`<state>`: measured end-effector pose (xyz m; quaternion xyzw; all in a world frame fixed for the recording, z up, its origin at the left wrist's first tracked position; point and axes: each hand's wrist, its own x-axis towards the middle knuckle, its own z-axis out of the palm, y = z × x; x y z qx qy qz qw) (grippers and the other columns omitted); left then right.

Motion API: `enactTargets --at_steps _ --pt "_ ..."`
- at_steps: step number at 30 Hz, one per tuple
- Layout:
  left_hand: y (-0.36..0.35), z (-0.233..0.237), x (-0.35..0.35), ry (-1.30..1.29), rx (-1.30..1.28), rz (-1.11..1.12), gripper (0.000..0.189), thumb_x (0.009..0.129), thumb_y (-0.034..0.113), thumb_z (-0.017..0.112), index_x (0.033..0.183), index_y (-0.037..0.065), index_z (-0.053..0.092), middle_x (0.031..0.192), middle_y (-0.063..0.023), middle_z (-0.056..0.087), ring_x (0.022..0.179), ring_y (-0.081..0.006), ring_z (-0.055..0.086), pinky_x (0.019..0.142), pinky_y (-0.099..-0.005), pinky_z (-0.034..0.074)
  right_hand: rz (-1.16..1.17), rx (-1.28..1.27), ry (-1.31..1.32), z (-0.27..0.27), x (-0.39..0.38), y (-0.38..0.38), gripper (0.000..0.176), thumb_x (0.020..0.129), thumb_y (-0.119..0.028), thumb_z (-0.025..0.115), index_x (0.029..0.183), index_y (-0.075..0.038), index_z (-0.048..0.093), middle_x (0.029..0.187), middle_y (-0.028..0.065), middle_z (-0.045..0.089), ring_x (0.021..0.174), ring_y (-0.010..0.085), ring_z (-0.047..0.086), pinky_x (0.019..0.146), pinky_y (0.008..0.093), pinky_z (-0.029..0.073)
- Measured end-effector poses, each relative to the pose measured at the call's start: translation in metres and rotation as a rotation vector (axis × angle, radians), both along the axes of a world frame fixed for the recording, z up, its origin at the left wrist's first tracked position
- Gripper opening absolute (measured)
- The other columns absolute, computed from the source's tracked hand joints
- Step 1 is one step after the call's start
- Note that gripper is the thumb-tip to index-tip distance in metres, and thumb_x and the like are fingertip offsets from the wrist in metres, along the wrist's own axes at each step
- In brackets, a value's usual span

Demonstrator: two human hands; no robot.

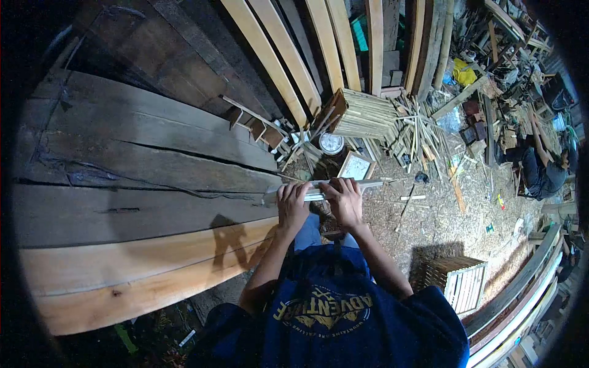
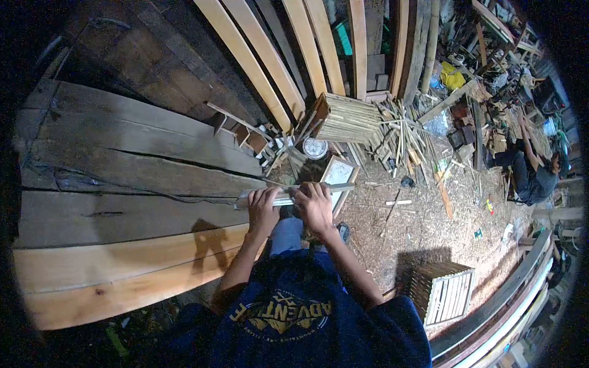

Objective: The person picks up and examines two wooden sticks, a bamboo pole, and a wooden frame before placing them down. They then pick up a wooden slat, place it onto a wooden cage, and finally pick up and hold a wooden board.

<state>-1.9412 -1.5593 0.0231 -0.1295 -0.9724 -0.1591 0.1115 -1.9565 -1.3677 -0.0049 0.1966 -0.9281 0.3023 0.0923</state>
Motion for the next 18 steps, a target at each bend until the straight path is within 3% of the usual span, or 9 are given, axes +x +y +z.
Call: enactTargets --at_steps 6,11,14,18 --pt "-0.044 -0.041 -0.065 0.054 0.096 -0.137 0.05 0.076 0.004 0.074 0.124 0.011 0.063 0.116 -0.0062 0.068 0.115 -0.0262 0.06 0.106 -0.0482 0.037 -0.059 -0.004 0.016 -0.014 -0.049 -0.033 0.053 0.078 -0.025 0.076 0.13 -0.018 0.068 0.119 0.0116 0.063 0.118 0.0325 0.056 0.104 0.0461 0.04" --pt "-0.097 -0.066 -0.138 -0.014 0.104 -0.221 0.051 0.076 -0.002 0.071 0.125 0.01 0.064 0.121 -0.0055 0.069 0.122 -0.0254 0.06 0.106 -0.0472 0.036 -0.14 0.026 -0.079 -0.023 -0.106 -0.083 0.052 0.077 -0.017 0.076 0.129 -0.016 0.069 0.123 0.0098 0.065 0.119 0.0311 0.058 0.105 0.0467 0.04" --pt "-0.138 -0.082 -0.179 -0.02 0.161 -0.182 0.056 0.072 -0.002 0.073 0.127 0.011 0.064 0.121 -0.0051 0.068 0.123 -0.0257 0.058 0.106 -0.0482 0.036 -0.085 0.063 -0.072 -0.035 -0.152 -0.119 0.055 0.077 -0.011 0.073 0.131 -0.015 0.068 0.125 0.0097 0.065 0.122 0.0307 0.057 0.109 0.048 0.038" --pt "-0.186 -0.073 -0.238 -0.072 0.276 -0.154 0.053 0.073 -0.003 0.071 0.124 0.01 0.063 0.12 -0.0074 0.068 0.118 -0.0292 0.06 0.105 -0.0509 0.038 -0.062 0.085 -0.084 -0.05 -0.226 -0.173 0.056 0.076 -0.014 0.073 0.131 -0.017 0.068 0.124 0.0092 0.065 0.121 0.0309 0.057 0.11 0.0484 0.037"
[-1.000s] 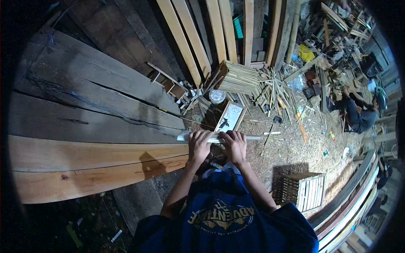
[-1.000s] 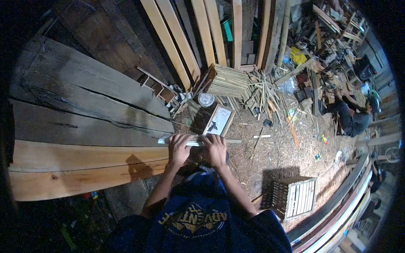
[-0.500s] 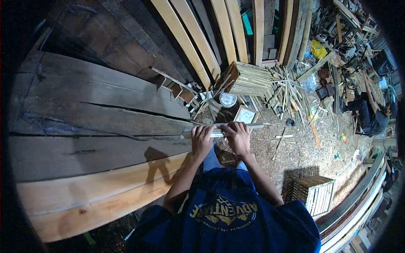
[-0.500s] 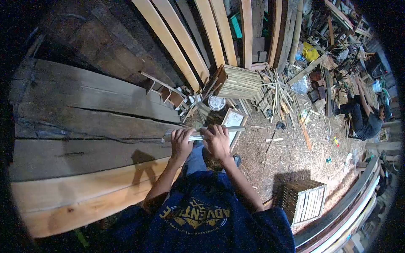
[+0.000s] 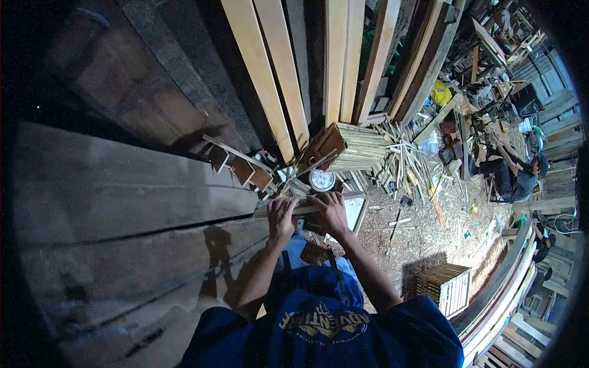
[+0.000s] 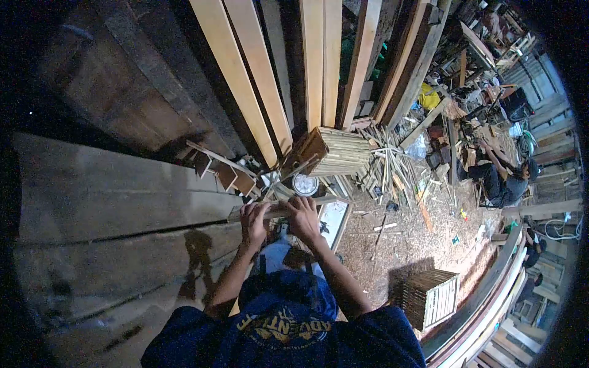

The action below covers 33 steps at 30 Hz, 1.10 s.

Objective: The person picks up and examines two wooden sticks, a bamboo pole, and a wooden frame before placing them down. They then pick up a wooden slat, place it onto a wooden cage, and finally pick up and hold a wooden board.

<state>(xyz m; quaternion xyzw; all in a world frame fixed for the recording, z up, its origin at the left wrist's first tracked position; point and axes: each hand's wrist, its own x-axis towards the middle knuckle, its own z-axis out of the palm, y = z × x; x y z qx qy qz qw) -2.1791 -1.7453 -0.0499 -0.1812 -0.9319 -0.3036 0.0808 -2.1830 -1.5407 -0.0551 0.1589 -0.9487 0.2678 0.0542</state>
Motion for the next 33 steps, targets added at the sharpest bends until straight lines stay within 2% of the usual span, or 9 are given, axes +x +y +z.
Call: enactTargets --at_steps 3,8,12,16,20,23,25,29,33 --pt "-0.039 -0.011 -0.044 0.12 0.022 0.03 0.049 0.076 -0.002 0.071 0.124 0.006 0.064 0.119 -0.0137 0.067 0.115 -0.0349 0.059 0.099 -0.0523 0.041 0.017 0.039 0.04 -0.012 -0.045 -0.038 0.057 0.075 -0.015 0.073 0.132 -0.018 0.068 0.123 0.009 0.065 0.12 0.0311 0.057 0.11 0.0488 0.036" --pt "-0.077 -0.02 -0.11 0.11 0.055 0.091 0.047 0.078 0.002 0.072 0.124 0.006 0.063 0.12 -0.0143 0.066 0.114 -0.0361 0.059 0.099 -0.0546 0.041 0.017 0.077 0.087 -0.012 -0.117 -0.087 0.054 0.078 -0.012 0.071 0.131 -0.02 0.069 0.12 0.0098 0.065 0.121 0.0309 0.056 0.112 0.0498 0.035" --pt "-0.098 -0.022 -0.142 0.007 0.019 0.104 0.054 0.08 0.008 0.076 0.132 0.007 0.06 0.132 -0.0159 0.06 0.128 -0.0373 0.054 0.109 -0.057 0.037 0.025 0.045 0.079 -0.016 -0.158 -0.107 0.056 0.084 -0.013 0.067 0.139 -0.019 0.063 0.134 0.0138 0.059 0.134 0.0358 0.049 0.12 0.0547 0.027" --pt "-0.104 -0.018 -0.172 0.072 0.03 0.142 0.061 0.084 0.016 0.078 0.141 0.008 0.057 0.147 -0.0189 0.051 0.14 -0.0397 0.045 0.117 -0.0573 0.031 -0.168 0.097 0.057 -0.011 -0.178 -0.118 0.068 0.089 -0.014 0.067 0.154 -0.02 0.047 0.151 0.0197 0.045 0.145 0.0366 0.037 0.124 0.0551 0.021" --pt "-0.109 -0.05 -0.164 0.001 0.17 0.198 0.047 0.09 0.014 0.074 0.134 0.005 0.061 0.142 -0.0184 0.057 0.136 -0.0393 0.049 0.113 -0.0529 0.037 -0.205 0.007 -0.042 0.0 -0.155 -0.107 0.064 0.091 -0.014 0.066 0.152 -0.018 0.048 0.151 0.0182 0.045 0.142 0.0394 0.038 0.121 0.0546 0.026" --pt "-0.11 -0.067 -0.135 -0.008 0.248 0.194 0.034 0.094 0.007 0.068 0.128 0.003 0.065 0.125 -0.0198 0.066 0.123 -0.0394 0.059 0.105 -0.0481 0.046 -0.258 0.005 -0.08 -0.008 -0.114 -0.092 0.058 0.092 -0.017 0.066 0.148 -0.016 0.053 0.145 0.0167 0.05 0.138 0.0372 0.043 0.117 0.053 0.03" --pt "-0.11 -0.062 -0.112 -0.229 0.263 0.16 0.026 0.095 0.01 0.067 0.12 0.001 0.068 0.117 -0.0195 0.069 0.115 -0.0392 0.064 0.1 -0.048 0.048 -0.27 0.014 -0.094 -0.021 -0.086 -0.077 0.058 0.091 -0.017 0.065 0.148 -0.015 0.054 0.143 0.016 0.052 0.137 0.0366 0.044 0.117 0.0527 0.03" --pt "-0.1 -0.064 -0.078 -0.241 0.294 0.114 0.026 0.095 0.012 0.068 0.118 0.0 0.069 0.111 -0.0203 0.072 0.107 -0.0393 0.067 0.093 -0.047 0.052 -0.302 -0.058 -0.175 -0.026 -0.041 -0.055 0.055 0.089 -0.015 0.066 0.143 -0.017 0.059 0.141 0.0158 0.054 0.134 0.0372 0.047 0.115 0.0518 0.033" --pt "-0.082 -0.056 -0.058 -0.311 0.305 0.053 0.025 0.09 0.008 0.071 0.115 0.003 0.069 0.112 -0.019 0.072 0.107 -0.0381 0.067 0.097 -0.047 0.05 -0.317 -0.083 -0.167 -0.008 -0.018 -0.049 0.049 0.09 -0.016 0.068 0.139 -0.013 0.061 0.143 0.0156 0.055 0.131 0.038 0.049 0.112 0.0508 0.035"
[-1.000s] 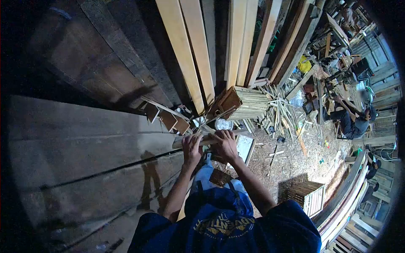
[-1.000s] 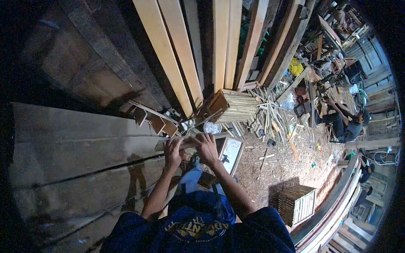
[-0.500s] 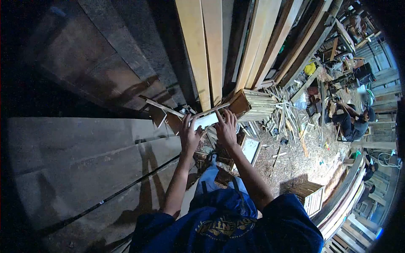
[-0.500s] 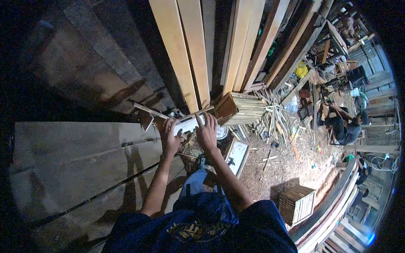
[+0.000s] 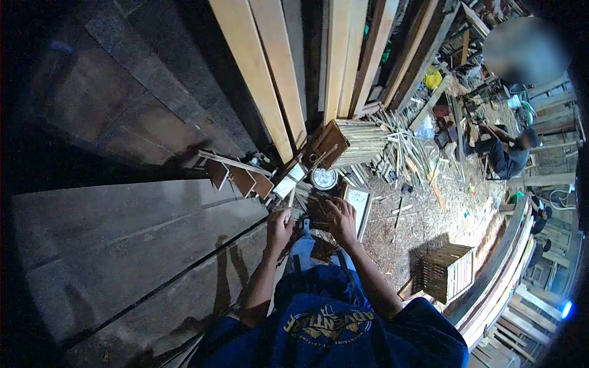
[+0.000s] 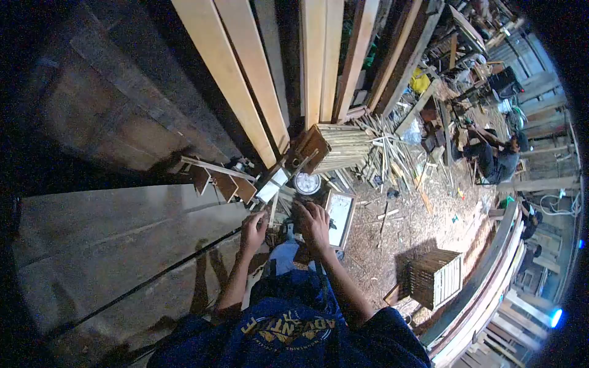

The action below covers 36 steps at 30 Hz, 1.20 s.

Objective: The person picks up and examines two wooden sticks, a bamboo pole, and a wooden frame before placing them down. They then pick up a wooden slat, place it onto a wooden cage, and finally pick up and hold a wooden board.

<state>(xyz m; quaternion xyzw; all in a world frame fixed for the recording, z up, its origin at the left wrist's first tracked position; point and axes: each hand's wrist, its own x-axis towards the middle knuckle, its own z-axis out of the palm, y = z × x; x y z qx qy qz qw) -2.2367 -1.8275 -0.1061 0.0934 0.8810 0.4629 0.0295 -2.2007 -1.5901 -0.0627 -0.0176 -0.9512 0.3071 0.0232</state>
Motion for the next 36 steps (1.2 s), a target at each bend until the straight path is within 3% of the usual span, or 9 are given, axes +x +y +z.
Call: enactTargets --at_steps 6,9,13,17,20,24,26,31,36 --pt "0.045 0.016 0.008 0.11 -0.018 -0.165 0.024 0.093 0.012 0.07 0.115 0.004 0.07 0.112 -0.0162 0.073 0.107 -0.0362 0.067 0.097 -0.045 0.049 -0.071 -0.04 0.087 0.028 0.03 0.021 0.048 0.089 -0.011 0.067 0.137 -0.015 0.062 0.138 0.0131 0.058 0.129 0.0368 0.052 0.112 0.0499 0.037" --pt "0.081 0.047 0.016 0.013 -0.034 -0.241 0.023 0.096 0.016 0.069 0.116 0.005 0.07 0.112 -0.0155 0.073 0.107 -0.0362 0.067 0.098 -0.0451 0.049 -0.157 -0.061 0.11 0.045 0.062 0.043 0.049 0.088 -0.01 0.068 0.136 -0.014 0.061 0.136 0.0134 0.058 0.126 0.0371 0.053 0.112 0.0499 0.037" --pt "0.139 0.082 0.044 0.067 -0.043 -0.375 0.024 0.097 0.012 0.066 0.118 0.002 0.069 0.111 -0.0183 0.071 0.109 -0.0373 0.065 0.098 -0.045 0.049 -0.273 -0.092 0.134 0.054 0.124 0.085 0.047 0.091 -0.016 0.072 0.137 -0.016 0.062 0.138 0.0138 0.059 0.128 0.0365 0.054 0.11 0.0495 0.039" --pt "0.198 0.065 0.104 0.156 0.032 -0.429 0.026 0.1 0.02 0.066 0.12 0.004 0.07 0.114 -0.0147 0.072 0.11 -0.034 0.066 0.098 -0.0443 0.049 -0.345 -0.082 0.164 0.04 0.208 0.139 0.043 0.094 -0.017 0.069 0.137 -0.016 0.064 0.136 0.0132 0.06 0.126 0.0331 0.056 0.109 0.0495 0.038" --pt "0.243 0.061 0.166 0.003 0.056 -0.503 0.028 0.101 0.024 0.067 0.121 0.004 0.071 0.122 -0.0125 0.072 0.118 -0.0275 0.066 0.101 -0.0388 0.05 -0.472 -0.095 0.185 0.025 0.275 0.187 0.046 0.092 -0.017 0.072 0.137 -0.017 0.063 0.136 0.013 0.06 0.126 0.032 0.056 0.11 0.0478 0.037" --pt "0.305 0.07 0.242 -0.064 -0.086 -0.7 0.027 0.099 0.015 0.066 0.121 -0.001 0.069 0.121 -0.0166 0.072 0.118 -0.0318 0.066 0.104 -0.0394 0.049 -0.688 -0.134 0.21 0.0 0.363 0.244 0.053 0.088 -0.014 0.072 0.14 -0.015 0.061 0.133 0.0143 0.061 0.125 0.0338 0.056 0.109 0.0495 0.036" --pt "0.333 0.073 0.267 -0.012 -0.118 -0.784 0.026 0.097 0.014 0.068 0.119 0.002 0.07 0.119 -0.0172 0.072 0.115 -0.0338 0.066 0.102 -0.0417 0.049 -0.786 -0.15 0.215 -0.009 0.402 0.265 0.048 0.09 -0.014 0.071 0.137 -0.014 0.062 0.133 0.0144 0.061 0.124 0.0342 0.056 0.109 0.0491 0.037" --pt "0.414 0.093 0.316 0.056 -0.099 -0.941 0.027 0.095 0.01 0.067 0.121 0.002 0.07 0.117 -0.0161 0.072 0.113 -0.0339 0.066 0.101 -0.0412 0.05 -0.942 -0.112 0.212 0.017 0.483 0.304 0.044 0.092 -0.015 0.07 0.135 -0.014 0.064 0.132 0.0137 0.061 0.123 0.0342 0.056 0.109 0.0492 0.038" --pt "0.48 0.11 0.353 0.091 -0.097 -1.134 0.03 0.096 0.013 0.067 0.125 0.005 0.069 0.12 -0.0158 0.07 0.12 -0.0352 0.062 0.107 -0.0443 0.045 -1.103 -0.082 0.264 0.026 0.533 0.319 0.045 0.09 -0.014 0.071 0.135 -0.014 0.064 0.132 0.0129 0.062 0.123 0.0343 0.056 0.11 0.0481 0.038"
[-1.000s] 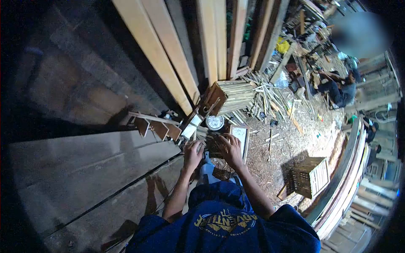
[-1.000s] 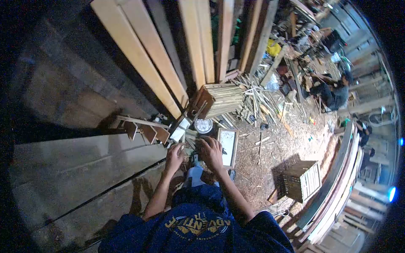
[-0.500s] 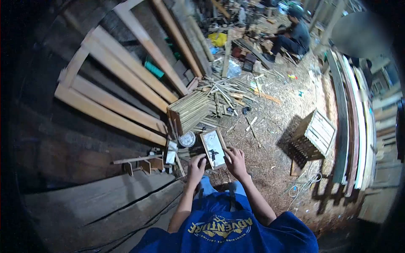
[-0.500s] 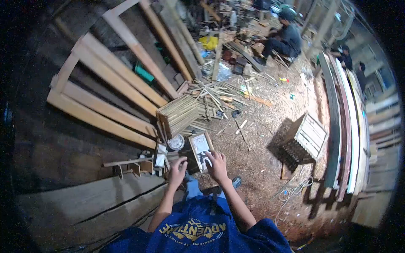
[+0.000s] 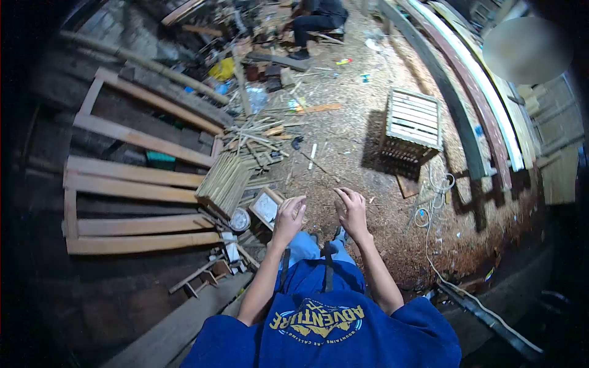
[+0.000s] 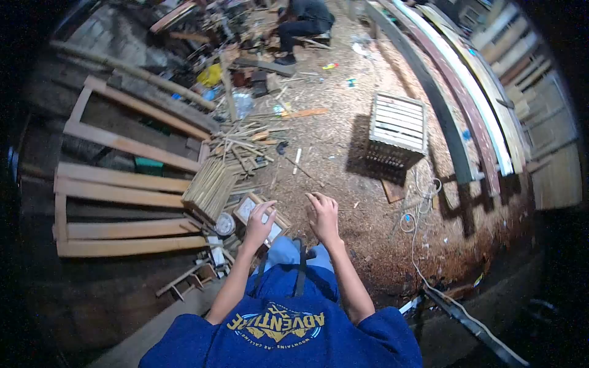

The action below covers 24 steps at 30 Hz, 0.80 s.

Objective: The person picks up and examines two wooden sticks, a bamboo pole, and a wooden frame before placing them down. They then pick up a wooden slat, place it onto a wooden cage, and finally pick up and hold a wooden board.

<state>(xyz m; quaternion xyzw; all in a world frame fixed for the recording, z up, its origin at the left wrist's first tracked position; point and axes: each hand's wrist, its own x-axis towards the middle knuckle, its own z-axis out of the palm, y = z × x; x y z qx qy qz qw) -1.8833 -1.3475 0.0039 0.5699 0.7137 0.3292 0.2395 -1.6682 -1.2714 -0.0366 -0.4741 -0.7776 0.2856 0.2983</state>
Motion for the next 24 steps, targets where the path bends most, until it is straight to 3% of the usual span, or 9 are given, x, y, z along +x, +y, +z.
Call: enactTargets --at_steps 6,12,17,21,24 --pt "0.066 -0.026 0.028 -0.027 -0.039 -0.215 0.032 0.096 0.017 0.067 0.126 0.007 0.068 0.123 -0.0167 0.069 0.12 -0.0356 0.061 0.106 -0.0447 0.045 -0.186 -0.056 -0.028 0.003 0.039 0.0 0.054 0.083 -0.009 0.074 0.135 -0.014 0.063 0.129 0.0124 0.063 0.124 0.0322 0.057 0.107 0.047 0.042" --pt "0.146 -0.066 0.061 -0.149 0.078 -0.456 0.028 0.095 0.016 0.067 0.122 0.008 0.071 0.117 -0.0152 0.072 0.115 -0.0344 0.065 0.102 -0.0439 0.047 -0.371 -0.093 -0.17 0.008 0.08 0.014 0.051 0.084 -0.01 0.074 0.134 -0.013 0.064 0.128 0.0121 0.063 0.124 0.0319 0.057 0.107 0.0463 0.042" --pt "0.213 -0.059 0.087 -0.286 0.126 -0.544 0.027 0.095 0.017 0.067 0.12 0.007 0.071 0.117 -0.0153 0.071 0.115 -0.0335 0.064 0.102 -0.0437 0.047 -0.519 -0.083 -0.192 0.021 0.087 0.049 0.042 0.091 -0.018 0.072 0.132 -0.012 0.067 0.127 0.0123 0.065 0.122 0.032 0.058 0.105 0.0451 0.044" --pt "0.238 -0.054 0.094 -0.216 0.17 -0.686 0.029 0.095 0.016 0.067 0.122 0.006 0.07 0.118 -0.0153 0.071 0.116 -0.034 0.064 0.104 -0.0442 0.046 -0.578 -0.063 -0.197 0.033 0.08 0.069 0.041 0.093 -0.018 0.071 0.132 -0.012 0.066 0.126 0.0123 0.066 0.121 0.0324 0.059 0.104 0.0455 0.045" --pt "0.253 -0.044 0.103 -0.266 0.169 -0.664 0.028 0.095 0.015 0.067 0.121 0.005 0.07 0.119 -0.0147 0.071 0.117 -0.0336 0.063 0.104 -0.0441 0.046 -0.64 -0.058 -0.155 0.029 0.07 0.077 0.041 0.092 -0.017 0.071 0.132 -0.011 0.066 0.128 0.0125 0.064 0.122 0.0327 0.058 0.104 0.0455 0.044"
